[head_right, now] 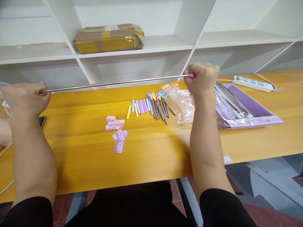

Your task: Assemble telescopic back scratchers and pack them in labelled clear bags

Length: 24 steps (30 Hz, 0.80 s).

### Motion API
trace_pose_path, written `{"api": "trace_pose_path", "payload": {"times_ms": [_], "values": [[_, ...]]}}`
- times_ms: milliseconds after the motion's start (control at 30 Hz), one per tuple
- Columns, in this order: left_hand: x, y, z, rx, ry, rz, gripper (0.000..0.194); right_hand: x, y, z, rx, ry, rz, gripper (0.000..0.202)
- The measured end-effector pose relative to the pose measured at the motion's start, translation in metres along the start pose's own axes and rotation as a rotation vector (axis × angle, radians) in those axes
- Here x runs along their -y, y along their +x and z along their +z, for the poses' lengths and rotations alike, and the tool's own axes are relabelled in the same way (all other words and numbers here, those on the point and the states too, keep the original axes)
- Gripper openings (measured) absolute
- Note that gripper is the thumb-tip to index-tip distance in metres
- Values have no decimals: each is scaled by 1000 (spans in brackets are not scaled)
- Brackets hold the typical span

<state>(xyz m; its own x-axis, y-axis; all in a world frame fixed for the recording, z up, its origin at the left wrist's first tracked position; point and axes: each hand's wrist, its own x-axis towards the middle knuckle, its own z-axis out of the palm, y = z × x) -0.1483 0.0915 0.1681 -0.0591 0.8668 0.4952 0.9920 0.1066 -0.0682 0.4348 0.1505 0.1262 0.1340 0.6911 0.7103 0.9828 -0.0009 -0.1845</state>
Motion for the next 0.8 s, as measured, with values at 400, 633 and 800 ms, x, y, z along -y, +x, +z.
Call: {"api": "trace_pose_path", "payload": {"times_ms": [400, 633, 800], "values": [[-6, 1, -2, 8, 5, -8, 27, 2, -1, -2, 12, -63, 4, 53], [-8, 7, 10, 8, 61, -25, 27, 0, 1, 0, -21, -122, 21, 57], [-2, 7, 18, 10, 127, 8, 23, 0, 1, -4, 1, -136, 1, 57]]}}
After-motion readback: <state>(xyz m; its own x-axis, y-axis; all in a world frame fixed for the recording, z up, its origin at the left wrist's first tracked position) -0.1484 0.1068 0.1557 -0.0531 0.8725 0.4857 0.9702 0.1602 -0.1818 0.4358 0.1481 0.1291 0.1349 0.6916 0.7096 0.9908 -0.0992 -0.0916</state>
